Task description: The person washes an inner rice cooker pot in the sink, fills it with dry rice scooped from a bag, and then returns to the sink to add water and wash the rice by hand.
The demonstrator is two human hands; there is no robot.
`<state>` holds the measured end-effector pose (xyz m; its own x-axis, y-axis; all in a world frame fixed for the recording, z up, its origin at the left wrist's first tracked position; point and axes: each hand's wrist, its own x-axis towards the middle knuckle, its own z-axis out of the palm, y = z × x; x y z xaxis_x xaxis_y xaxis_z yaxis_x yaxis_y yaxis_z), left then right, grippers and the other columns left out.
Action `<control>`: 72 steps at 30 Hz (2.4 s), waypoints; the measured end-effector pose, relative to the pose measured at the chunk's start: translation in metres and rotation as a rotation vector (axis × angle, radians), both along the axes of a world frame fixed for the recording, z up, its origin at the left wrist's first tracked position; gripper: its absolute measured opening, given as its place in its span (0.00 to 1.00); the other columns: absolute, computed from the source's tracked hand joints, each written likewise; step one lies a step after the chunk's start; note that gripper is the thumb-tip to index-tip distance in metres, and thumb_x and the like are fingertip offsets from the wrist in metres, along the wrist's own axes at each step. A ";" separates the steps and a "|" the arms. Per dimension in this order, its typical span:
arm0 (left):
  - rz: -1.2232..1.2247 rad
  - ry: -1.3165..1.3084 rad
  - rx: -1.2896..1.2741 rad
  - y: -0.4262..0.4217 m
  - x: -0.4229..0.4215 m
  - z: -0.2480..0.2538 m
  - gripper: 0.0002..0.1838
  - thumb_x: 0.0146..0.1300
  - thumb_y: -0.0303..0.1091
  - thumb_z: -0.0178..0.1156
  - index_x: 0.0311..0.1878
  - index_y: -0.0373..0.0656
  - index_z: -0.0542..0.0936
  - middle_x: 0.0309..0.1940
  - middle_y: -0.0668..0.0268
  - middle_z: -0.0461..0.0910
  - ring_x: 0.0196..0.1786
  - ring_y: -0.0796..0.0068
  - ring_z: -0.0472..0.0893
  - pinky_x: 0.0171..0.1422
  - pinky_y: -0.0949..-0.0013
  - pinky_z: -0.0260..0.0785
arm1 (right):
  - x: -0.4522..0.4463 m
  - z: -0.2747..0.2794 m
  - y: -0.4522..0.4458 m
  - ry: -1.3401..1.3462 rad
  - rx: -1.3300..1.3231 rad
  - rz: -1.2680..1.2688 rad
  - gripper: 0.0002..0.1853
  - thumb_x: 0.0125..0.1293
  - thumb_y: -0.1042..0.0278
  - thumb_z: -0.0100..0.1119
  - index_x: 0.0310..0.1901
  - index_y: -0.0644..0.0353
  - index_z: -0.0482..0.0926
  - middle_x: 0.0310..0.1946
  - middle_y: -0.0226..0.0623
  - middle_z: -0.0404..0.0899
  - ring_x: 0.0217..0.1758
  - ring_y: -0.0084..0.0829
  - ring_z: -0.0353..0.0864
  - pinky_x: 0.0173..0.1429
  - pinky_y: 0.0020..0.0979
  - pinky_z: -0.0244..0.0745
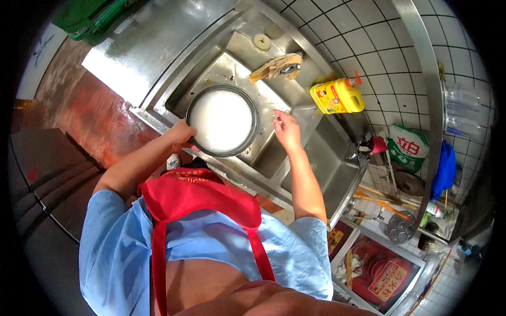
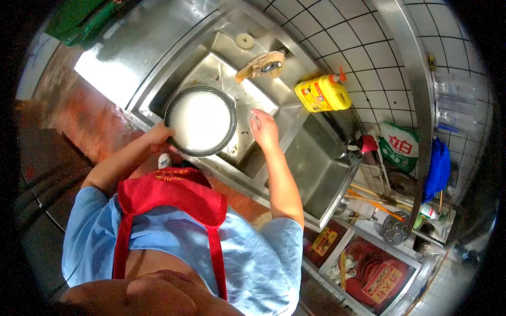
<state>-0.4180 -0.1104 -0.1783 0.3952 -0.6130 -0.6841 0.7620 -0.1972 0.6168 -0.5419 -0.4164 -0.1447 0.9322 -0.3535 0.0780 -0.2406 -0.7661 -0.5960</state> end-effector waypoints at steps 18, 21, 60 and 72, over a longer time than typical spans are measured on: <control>0.033 -0.081 0.092 -0.159 0.060 -0.088 0.19 0.54 0.24 0.53 0.51 0.35 0.71 0.37 0.54 0.78 0.32 0.63 0.81 0.28 0.62 0.78 | 0.148 -0.025 -0.140 0.325 0.091 -0.129 0.21 0.49 0.58 0.67 0.36 0.67 0.74 0.26 0.38 0.76 0.28 0.30 0.73 0.37 0.30 0.70; 0.067 -0.099 0.142 -0.174 0.062 -0.112 0.19 0.55 0.25 0.51 0.53 0.38 0.70 0.38 0.54 0.77 0.33 0.63 0.81 0.29 0.61 0.78 | 0.145 -0.026 -0.155 0.326 0.032 0.007 0.22 0.49 0.63 0.68 0.42 0.66 0.71 0.26 0.34 0.74 0.27 0.28 0.70 0.36 0.29 0.69; 0.077 -0.087 0.074 -0.163 0.058 -0.068 0.29 0.54 0.21 0.47 0.62 0.39 0.57 0.47 0.49 0.72 0.38 0.57 0.80 0.26 0.60 0.78 | 0.174 -0.012 -0.139 0.546 0.704 -0.487 0.22 0.66 0.46 0.44 0.30 0.60 0.69 0.15 0.36 0.71 0.13 0.23 0.64 0.13 0.25 0.55; 0.166 -0.071 0.071 -0.080 0.015 -0.010 0.29 0.52 0.21 0.50 0.60 0.35 0.58 0.43 0.49 0.73 0.33 0.59 0.79 0.22 0.63 0.76 | 0.177 -0.021 -0.130 0.398 1.212 -0.661 0.20 0.68 0.45 0.36 0.36 0.55 0.66 0.17 0.32 0.67 0.14 0.22 0.60 0.16 0.22 0.53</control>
<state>-0.4030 -0.1903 -0.1885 0.5358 -0.4862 -0.6903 0.7429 -0.1171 0.6591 -0.3645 -0.5462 -0.1652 0.4613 -0.3811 -0.8012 -0.6484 0.4716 -0.5976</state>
